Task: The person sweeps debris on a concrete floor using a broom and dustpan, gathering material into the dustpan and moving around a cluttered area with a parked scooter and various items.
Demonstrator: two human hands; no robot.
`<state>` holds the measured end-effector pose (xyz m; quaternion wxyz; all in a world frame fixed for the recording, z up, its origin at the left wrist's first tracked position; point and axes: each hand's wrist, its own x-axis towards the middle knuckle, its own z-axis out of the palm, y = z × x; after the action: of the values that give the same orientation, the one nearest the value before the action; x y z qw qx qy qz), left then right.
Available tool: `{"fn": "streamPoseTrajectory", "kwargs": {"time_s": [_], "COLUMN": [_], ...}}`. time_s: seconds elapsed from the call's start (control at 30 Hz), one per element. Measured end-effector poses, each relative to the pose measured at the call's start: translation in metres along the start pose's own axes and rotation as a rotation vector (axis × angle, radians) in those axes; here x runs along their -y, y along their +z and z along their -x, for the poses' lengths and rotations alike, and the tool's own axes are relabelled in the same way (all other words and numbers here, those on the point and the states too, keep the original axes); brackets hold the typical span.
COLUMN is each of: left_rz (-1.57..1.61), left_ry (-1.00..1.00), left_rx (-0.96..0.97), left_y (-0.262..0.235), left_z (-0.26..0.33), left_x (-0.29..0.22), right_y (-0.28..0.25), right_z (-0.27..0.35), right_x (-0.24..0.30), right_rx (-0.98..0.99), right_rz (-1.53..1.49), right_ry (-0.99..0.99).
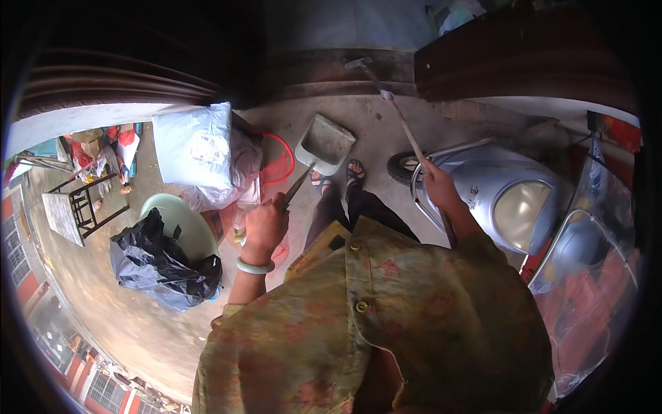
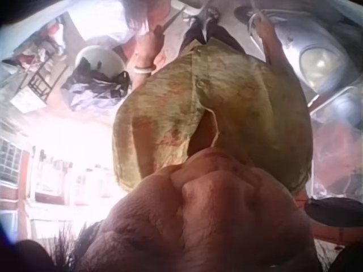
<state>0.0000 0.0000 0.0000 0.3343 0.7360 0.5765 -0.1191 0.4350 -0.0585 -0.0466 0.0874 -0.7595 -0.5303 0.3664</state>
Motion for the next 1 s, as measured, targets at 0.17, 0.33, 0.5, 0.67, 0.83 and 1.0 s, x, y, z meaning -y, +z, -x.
{"fn": "streamPoseTrajectory", "kwargs": {"time_s": [0.17, 0.33, 0.5, 0.67, 0.83, 1.0], "left_rz": [-0.011, -0.025, -0.022, -0.036, -0.085, -0.12], "left_ry": [0.049, 0.012, 0.084, 0.108, 0.085, 0.103], "left_rx": [-0.026, -0.009, -0.052, -0.046, -0.018, -0.079], "left_y": [0.001, -0.008, -0.001, 0.0, -0.002, 0.008], "left_z": [-0.003, 0.006, 0.008, 0.0, 0.004, 0.016], "left_x": [-0.004, 0.005, 0.01, 0.005, -0.008, -0.02], "right_y": [0.031, 0.025, -0.01, -0.005, 0.01, 0.017], "right_z": [0.013, 0.06, 0.137, 0.15, 0.116, 0.067], "right_x": [0.026, 0.053, 0.06, 0.044, -0.008, -0.028], "right_rx": [-0.015, 0.138, 0.23, 0.073, 0.058, -0.182], "right_rz": [0.042, -0.067, -0.437, -0.849, -1.695, -1.965], "right_ry": [0.059, 0.195, 0.678, 0.856, 0.858, 0.873]}}
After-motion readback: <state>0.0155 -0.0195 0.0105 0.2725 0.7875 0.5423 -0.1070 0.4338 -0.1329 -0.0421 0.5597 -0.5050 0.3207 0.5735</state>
